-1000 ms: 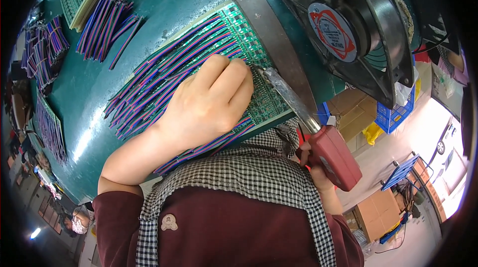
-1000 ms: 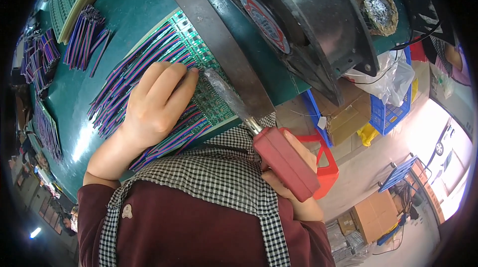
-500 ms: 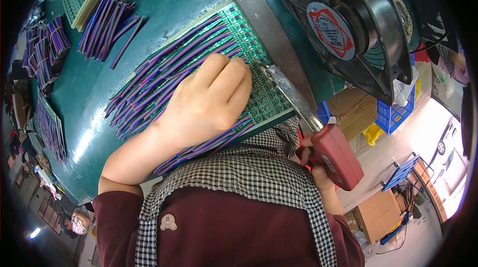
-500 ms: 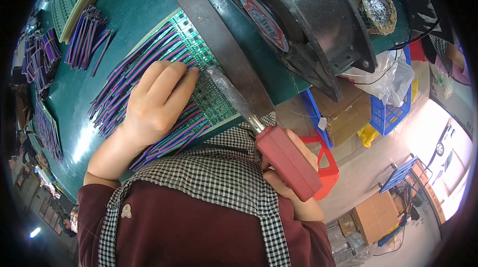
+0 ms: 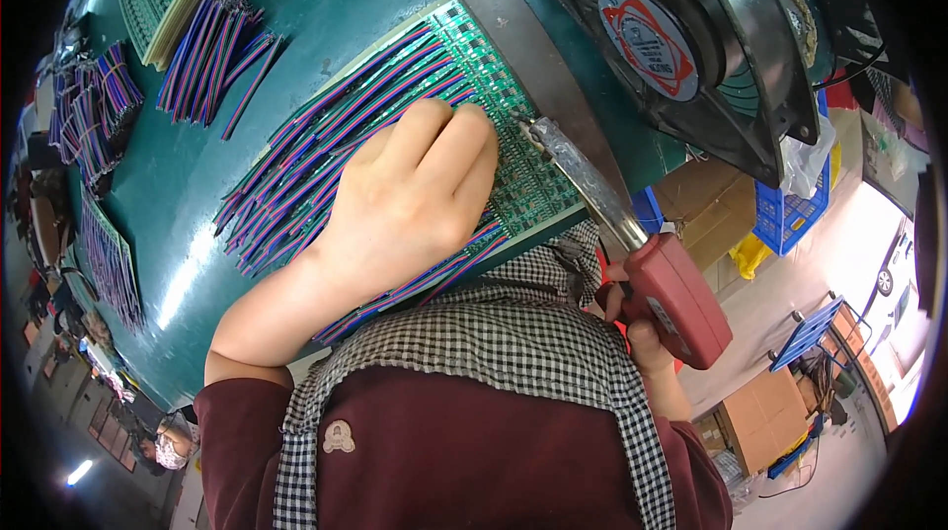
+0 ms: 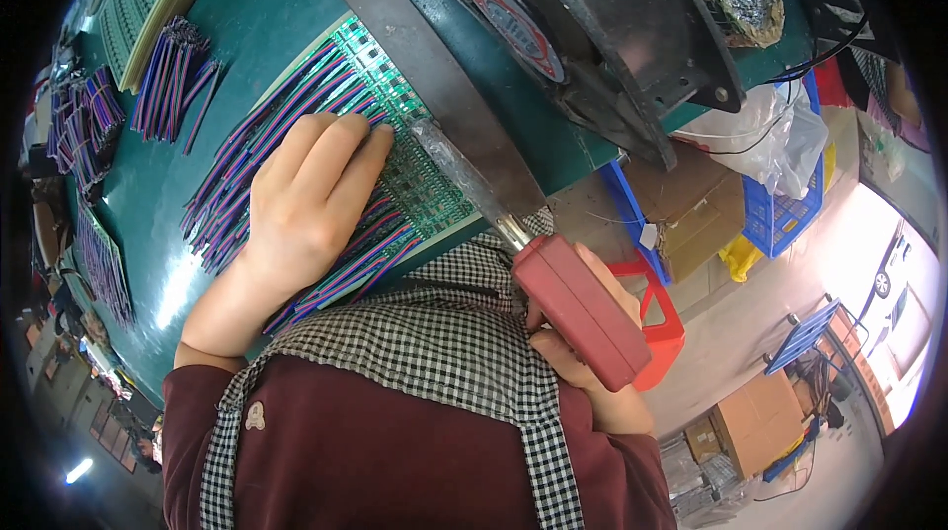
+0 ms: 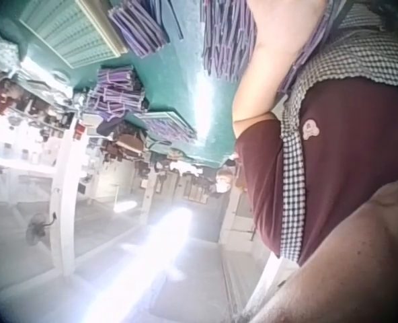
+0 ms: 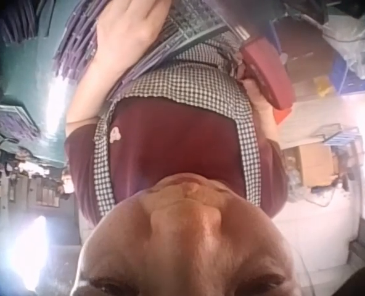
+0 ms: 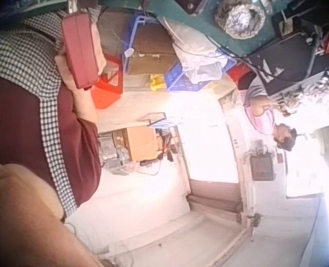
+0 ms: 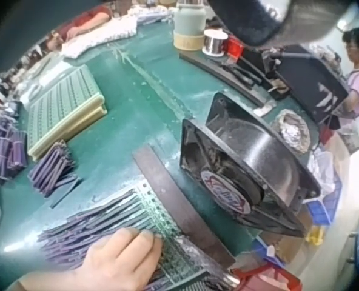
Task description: The person applies hot glue to secure wires on an electronic circuit board using a hot glue gun.
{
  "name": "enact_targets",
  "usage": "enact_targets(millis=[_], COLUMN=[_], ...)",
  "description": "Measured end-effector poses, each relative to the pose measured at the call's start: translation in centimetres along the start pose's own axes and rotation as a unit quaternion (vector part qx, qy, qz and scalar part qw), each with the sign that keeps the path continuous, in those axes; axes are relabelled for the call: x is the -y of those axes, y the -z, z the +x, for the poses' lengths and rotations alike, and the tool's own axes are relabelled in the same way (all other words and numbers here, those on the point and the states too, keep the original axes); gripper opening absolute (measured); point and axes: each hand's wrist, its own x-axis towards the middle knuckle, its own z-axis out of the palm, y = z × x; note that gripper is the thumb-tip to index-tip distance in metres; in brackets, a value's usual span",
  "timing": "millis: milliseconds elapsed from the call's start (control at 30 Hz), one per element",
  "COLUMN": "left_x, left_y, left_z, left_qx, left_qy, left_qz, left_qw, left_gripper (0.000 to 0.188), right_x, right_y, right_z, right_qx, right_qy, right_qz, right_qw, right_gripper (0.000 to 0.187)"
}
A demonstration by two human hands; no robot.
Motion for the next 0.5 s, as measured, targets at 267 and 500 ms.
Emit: enact_targets(millis=[267,500], left_x=[0.27,0.17], left_y=[-0.47,-0.39], left_z=[-0.54,-0.63], left_qx=[-0.032,-0.021], left_qy=[-0.006,0.009], left_qz=[-0.033,-0.039], left_qw=[0.999,0.999], left_gripper=[0.018,0.019], right_x=[-0.25,-0.52], right_y=[-0.12,0.47], right_z=[-0.26,0.0], right_qx=[0.022,0.069], right_qy=[-0.026,0.005], right_qz=[0.039,-0.099], right_qw=[0.999,0.993], right_gripper=[0.06,0.065])
